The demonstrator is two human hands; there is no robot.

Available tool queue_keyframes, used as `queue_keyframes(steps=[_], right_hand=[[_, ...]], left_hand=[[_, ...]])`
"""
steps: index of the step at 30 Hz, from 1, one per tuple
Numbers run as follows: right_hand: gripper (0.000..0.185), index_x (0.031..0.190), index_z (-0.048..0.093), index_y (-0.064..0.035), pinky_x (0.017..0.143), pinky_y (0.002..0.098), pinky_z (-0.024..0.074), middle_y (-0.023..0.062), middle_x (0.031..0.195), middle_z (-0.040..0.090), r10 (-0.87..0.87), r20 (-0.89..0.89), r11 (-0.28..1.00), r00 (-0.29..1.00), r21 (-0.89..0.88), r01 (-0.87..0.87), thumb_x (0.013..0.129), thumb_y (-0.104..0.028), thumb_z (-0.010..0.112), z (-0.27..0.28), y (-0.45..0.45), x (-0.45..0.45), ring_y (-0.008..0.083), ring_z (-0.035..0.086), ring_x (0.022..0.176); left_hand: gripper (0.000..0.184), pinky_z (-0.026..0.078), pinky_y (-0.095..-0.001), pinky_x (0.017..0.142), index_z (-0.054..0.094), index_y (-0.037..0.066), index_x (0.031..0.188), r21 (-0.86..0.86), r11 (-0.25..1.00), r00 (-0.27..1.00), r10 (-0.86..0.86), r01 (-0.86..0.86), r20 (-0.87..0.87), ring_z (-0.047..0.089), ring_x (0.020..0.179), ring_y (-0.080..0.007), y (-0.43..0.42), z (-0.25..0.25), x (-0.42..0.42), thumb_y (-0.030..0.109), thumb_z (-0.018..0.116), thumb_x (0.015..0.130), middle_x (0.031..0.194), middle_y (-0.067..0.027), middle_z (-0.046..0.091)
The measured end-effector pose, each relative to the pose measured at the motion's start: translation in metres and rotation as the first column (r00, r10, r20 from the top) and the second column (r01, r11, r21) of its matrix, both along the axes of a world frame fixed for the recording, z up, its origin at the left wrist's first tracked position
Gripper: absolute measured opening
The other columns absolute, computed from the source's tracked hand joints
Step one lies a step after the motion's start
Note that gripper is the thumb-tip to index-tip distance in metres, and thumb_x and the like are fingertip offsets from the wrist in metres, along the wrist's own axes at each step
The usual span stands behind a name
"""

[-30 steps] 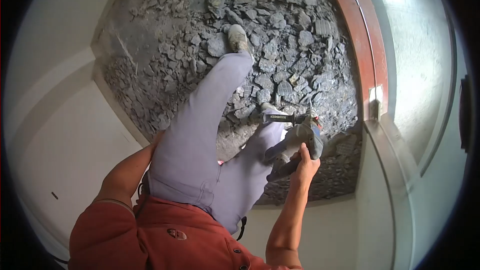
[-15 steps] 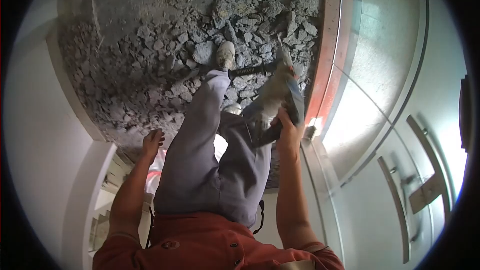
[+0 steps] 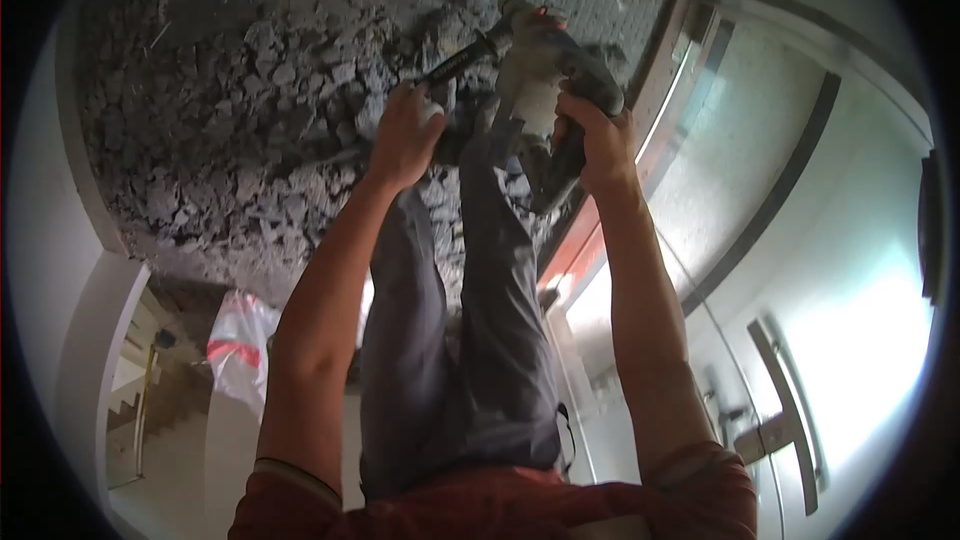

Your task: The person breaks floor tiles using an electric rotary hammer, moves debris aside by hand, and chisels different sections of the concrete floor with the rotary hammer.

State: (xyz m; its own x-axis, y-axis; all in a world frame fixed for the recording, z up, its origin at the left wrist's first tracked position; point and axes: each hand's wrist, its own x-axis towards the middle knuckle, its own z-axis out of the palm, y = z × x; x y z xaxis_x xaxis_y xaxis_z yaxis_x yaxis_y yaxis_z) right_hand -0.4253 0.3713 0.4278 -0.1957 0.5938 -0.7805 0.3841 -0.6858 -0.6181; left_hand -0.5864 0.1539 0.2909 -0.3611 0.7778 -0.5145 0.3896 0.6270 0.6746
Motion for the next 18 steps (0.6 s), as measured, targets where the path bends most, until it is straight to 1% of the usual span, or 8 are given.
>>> queue_keyframes(steps=[4,6,8,10,12,14,17,18], right_hand=[[0.025,0.107,0.066,0.0016,0.057,0.0308,0.0486,0.0068,0.076,0.062,0.005,-0.061,1.000,0.998,-0.010,-0.005,0.085,-0.009,0.068,-0.053,0.036,-0.029,0.0166,0.060,0.061],[0.024,0.107,0.066,0.0020,0.058,0.0301,0.0479,0.0066,0.077,0.061,0.066,-0.032,0.997,0.997,-0.042,-0.067,0.085,-0.008,0.067,-0.069,0.043,-0.040,0.0163,0.060,0.062],[0.023,0.105,0.066,0.0016,0.060,0.0290,0.0478,0.0056,0.073,0.061,0.144,-0.053,0.989,0.988,-0.021,-0.146,0.085,-0.009,0.068,-0.083,0.042,-0.034,0.0145,0.060,0.063],[0.023,0.104,0.067,0.0014,0.061,0.0284,0.0477,0.0052,0.071,0.060,0.183,-0.036,0.982,0.982,-0.040,-0.184,0.085,-0.009,0.069,-0.080,0.034,-0.015,0.0136,0.060,0.063],[0.017,0.098,0.069,-0.0001,0.059,0.0284,0.0477,0.0027,0.068,0.061,0.500,0.062,0.864,0.864,-0.095,-0.494,0.084,-0.010,0.070,-0.071,0.026,0.002,0.0116,0.060,0.062],[0.013,0.093,0.070,-0.0010,0.059,0.0283,0.0483,0.0022,0.068,0.065,0.560,0.015,0.811,0.828,-0.209,-0.546,0.084,-0.010,0.072,-0.080,0.008,0.025,0.0102,0.061,0.062],[0.014,0.090,0.070,-0.0003,0.059,0.0294,0.0497,0.0044,0.071,0.068,0.532,-0.056,0.800,0.845,-0.294,-0.523,0.082,-0.011,0.074,-0.077,-0.025,0.051,0.0112,0.063,0.063],[0.015,0.091,0.070,-0.0002,0.060,0.0298,0.0501,0.0051,0.073,0.069,0.508,-0.042,0.827,0.861,-0.258,-0.500,0.082,-0.011,0.075,-0.072,-0.040,0.062,0.0116,0.064,0.065]], left_hand=[[0.073,0.034,-0.0525,0.113,0.044,0.000,0.147,0.049,0.994,0.995,-0.094,0.095,-0.032,0.044,0.136,-0.0460,0.122,-0.109,-0.019,0.058,0.041,0.102,0.144,-0.0296,0.049],[0.055,0.042,-0.0500,0.101,0.057,-0.005,0.126,-0.046,0.996,0.978,0.079,-0.071,0.194,0.055,0.122,-0.0445,0.143,-0.134,-0.028,0.045,0.045,0.104,0.126,-0.0276,0.061],[0.052,0.044,-0.0513,0.098,0.057,-0.004,0.121,-0.089,0.994,0.988,0.080,-0.069,0.132,0.058,0.116,-0.0457,0.132,-0.156,-0.016,0.044,0.049,0.103,0.122,-0.0297,0.062],[0.065,0.049,-0.0519,0.092,0.051,-0.005,0.129,-0.330,0.942,0.997,0.067,-0.054,0.028,0.064,0.108,-0.0457,0.100,-0.125,0.019,0.053,0.050,0.099,0.115,-0.0299,0.066],[0.057,0.050,-0.0528,0.091,0.051,-0.003,0.123,-0.258,0.939,0.974,0.219,-0.225,-0.055,0.063,0.108,-0.0461,0.048,-0.115,0.068,0.048,0.057,0.098,0.114,-0.0295,0.066],[0.056,0.050,-0.0537,0.089,0.051,-0.003,0.124,-0.403,0.868,0.944,0.329,-0.289,0.032,0.063,0.108,-0.0468,0.002,-0.100,0.094,0.044,0.061,0.096,0.114,-0.0288,0.066],[0.053,0.050,-0.0541,0.088,0.051,-0.002,0.125,-0.270,0.960,0.997,0.059,-0.070,-0.045,0.064,0.106,-0.0465,-0.089,-0.119,0.125,0.037,0.066,0.093,0.113,-0.0287,0.066],[0.050,0.050,-0.0539,0.088,0.052,-0.001,0.125,-0.405,0.906,0.992,0.124,-0.120,-0.017,0.064,0.106,-0.0461,-0.069,-0.082,0.108,0.034,0.067,0.093,0.112,-0.0277,0.067]])
